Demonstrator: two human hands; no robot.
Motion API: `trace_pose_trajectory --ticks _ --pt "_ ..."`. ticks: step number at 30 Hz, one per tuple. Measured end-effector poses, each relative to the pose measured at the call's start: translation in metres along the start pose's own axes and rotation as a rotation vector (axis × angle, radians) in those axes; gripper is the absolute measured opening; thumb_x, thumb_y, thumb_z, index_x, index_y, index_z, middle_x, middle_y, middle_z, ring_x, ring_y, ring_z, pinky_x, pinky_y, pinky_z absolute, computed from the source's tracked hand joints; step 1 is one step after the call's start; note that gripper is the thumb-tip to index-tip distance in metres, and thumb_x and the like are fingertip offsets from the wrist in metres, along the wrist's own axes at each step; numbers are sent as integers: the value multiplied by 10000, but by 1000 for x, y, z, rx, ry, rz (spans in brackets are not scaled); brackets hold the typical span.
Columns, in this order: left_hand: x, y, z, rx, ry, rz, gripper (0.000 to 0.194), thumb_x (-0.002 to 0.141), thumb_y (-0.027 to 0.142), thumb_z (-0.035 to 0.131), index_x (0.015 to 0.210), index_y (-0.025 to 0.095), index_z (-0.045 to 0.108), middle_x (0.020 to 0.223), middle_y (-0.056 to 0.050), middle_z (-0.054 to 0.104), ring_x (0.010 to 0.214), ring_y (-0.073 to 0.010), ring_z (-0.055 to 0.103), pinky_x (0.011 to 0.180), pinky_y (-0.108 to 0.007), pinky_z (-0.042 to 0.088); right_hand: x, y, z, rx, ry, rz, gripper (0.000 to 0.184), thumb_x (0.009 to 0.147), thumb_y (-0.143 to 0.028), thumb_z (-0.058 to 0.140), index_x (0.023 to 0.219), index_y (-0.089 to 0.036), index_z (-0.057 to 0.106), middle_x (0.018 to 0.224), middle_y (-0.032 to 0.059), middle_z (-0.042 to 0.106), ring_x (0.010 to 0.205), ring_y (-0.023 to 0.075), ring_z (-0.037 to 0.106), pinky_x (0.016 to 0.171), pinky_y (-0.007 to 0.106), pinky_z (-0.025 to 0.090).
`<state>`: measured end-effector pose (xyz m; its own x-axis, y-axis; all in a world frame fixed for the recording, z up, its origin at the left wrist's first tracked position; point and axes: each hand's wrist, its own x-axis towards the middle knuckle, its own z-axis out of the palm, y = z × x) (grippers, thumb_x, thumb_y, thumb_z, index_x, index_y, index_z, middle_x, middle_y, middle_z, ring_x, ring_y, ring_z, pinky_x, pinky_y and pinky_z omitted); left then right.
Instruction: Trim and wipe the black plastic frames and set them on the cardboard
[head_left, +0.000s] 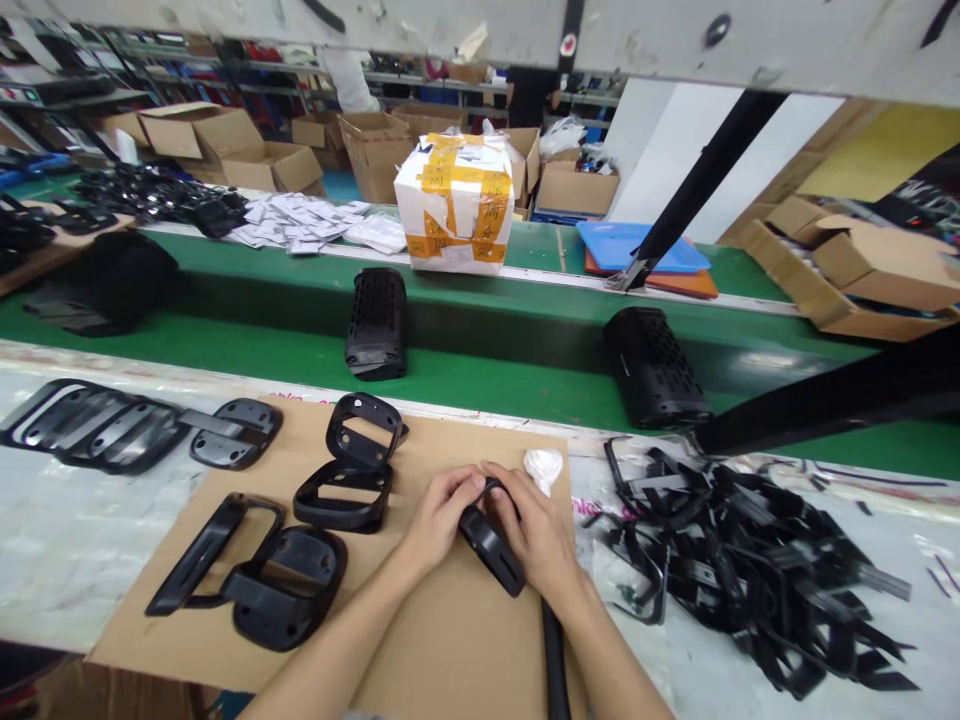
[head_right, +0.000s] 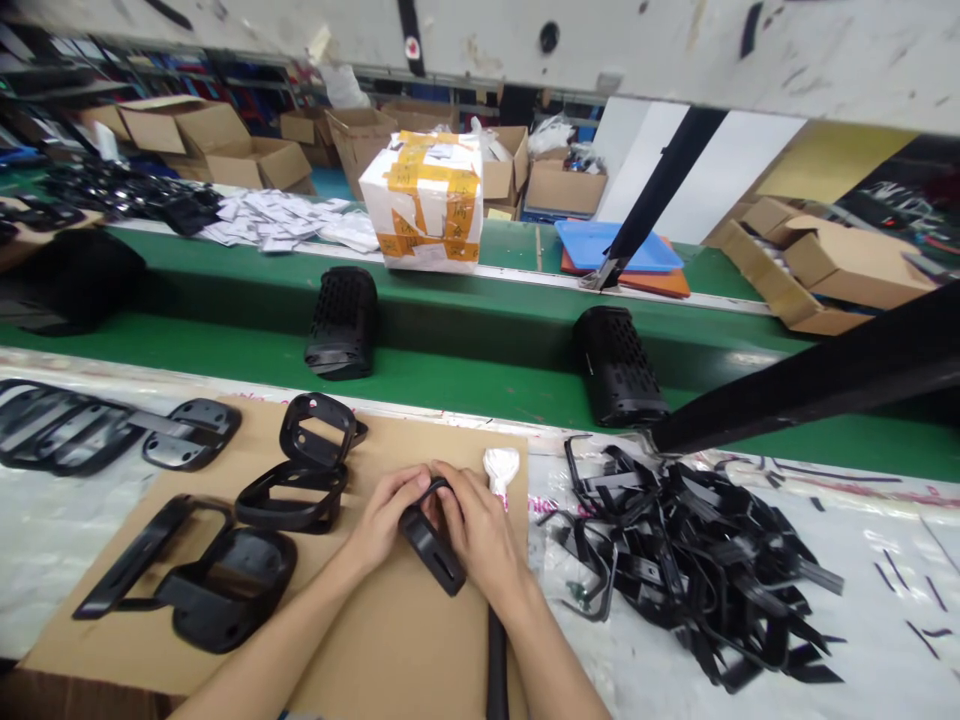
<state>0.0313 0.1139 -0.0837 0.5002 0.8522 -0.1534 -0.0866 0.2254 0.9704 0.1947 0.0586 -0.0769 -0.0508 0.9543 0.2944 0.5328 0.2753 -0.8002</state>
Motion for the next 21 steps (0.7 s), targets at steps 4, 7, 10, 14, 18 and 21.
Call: trace_pose_trajectory --ticks 4,7,10,14,18,21 --pt "0 0 0 -25 -7 -14 456 981 565 591 728 186 560 685 12 537 664 -165 513 664 -292 389 0 0 1 -21 -12 2 344 1116 -216 438 1399 -229 632 1180 96 757 1088 240 742 954 346 595" --pt "2 2 0 17 -8 -16 459 989 566 559 722 193 543 679 13 522 665 -167 492 664 -296 377 -2 0 3 -42 37 45 299 1109 -238 461 1300 -193 686 1133 101 787 1037 247 764 938 340 599" --pt "2 5 1 85 6 -13 443 989 550 539 710 209 492 691 21 472 695 -167 452 678 -294 364 -2 -1 4 -47 90 84 279 1101 -244 476 1183 -182 736 1069 96 810 958 249 782 899 331 603" --pt "0 8 0 152 -8 -13 417 1010 525 488 726 224 436 723 27 420 724 -172 418 700 -297 354 -1 -4 3 -35 117 107 277 1087 -249 503 1079 -199 775 963 74 820 845 239 788 795 301 605" --pt "-1 10 -2 185 -30 12 409 1042 507 462 750 222 431 739 27 425 734 -170 419 707 -297 346 1 -2 3 -3 125 124 265 1077 -275 534 1069 -214 792 970 63 827 858 237 792 842 305 609" --pt "-1 8 -1 124 -17 27 440 1031 548 516 755 205 498 750 17 478 759 -174 459 733 -292 368 1 3 3 30 130 145 255 1080 -328 559 1101 -221 790 1009 62 831 897 240 794 876 318 616"
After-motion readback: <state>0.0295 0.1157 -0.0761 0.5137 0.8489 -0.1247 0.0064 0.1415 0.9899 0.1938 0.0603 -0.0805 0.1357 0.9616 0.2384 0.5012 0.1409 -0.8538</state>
